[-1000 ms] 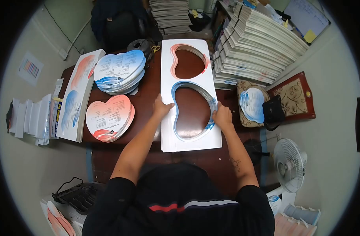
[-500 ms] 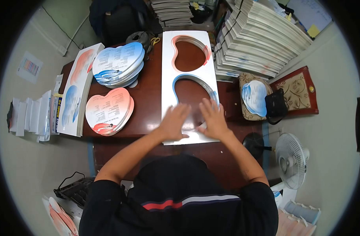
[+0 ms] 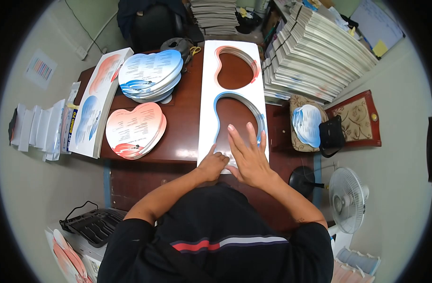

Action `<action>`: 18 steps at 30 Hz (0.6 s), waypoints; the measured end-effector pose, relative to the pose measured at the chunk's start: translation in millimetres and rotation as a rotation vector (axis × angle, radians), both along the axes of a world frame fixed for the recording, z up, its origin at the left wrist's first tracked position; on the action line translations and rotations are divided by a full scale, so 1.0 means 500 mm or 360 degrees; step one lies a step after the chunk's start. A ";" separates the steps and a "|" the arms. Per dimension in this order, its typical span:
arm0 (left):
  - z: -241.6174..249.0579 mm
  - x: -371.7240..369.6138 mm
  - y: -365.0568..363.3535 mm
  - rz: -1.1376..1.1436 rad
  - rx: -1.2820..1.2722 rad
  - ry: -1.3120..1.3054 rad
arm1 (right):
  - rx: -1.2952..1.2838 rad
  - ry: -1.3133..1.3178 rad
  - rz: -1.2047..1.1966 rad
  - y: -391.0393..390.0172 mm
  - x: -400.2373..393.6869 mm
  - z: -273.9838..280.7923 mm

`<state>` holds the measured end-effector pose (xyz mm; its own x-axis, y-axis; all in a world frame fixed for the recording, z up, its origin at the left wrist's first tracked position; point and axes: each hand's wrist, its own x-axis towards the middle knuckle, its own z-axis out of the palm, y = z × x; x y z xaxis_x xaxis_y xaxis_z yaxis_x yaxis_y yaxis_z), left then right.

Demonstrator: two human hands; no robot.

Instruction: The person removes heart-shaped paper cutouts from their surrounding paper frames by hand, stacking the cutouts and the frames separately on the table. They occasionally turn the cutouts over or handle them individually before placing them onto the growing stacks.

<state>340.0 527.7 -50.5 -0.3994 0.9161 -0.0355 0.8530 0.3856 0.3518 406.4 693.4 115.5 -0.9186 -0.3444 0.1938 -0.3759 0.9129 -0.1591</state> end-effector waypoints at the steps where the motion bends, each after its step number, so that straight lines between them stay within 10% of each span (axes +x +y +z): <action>1: -0.009 0.001 0.000 0.0010 0.0050 -0.0002 | -0.0016 0.0024 0.0008 -0.004 0.001 0.004; 12: 0.031 -0.006 -0.017 0.0028 0.0336 0.0057 | -0.0119 0.0400 0.0126 -0.029 0.004 0.004; 18: 0.285 -0.027 -0.103 0.0545 0.1551 -0.1475 | 0.0035 0.0470 0.0212 -0.050 -0.011 0.014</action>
<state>326.2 476.3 92.3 -0.7892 0.5866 0.1820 0.0769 -0.1996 0.9769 401.1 668.5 122.5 -0.7700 -0.4652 0.4366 -0.5195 0.8544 -0.0060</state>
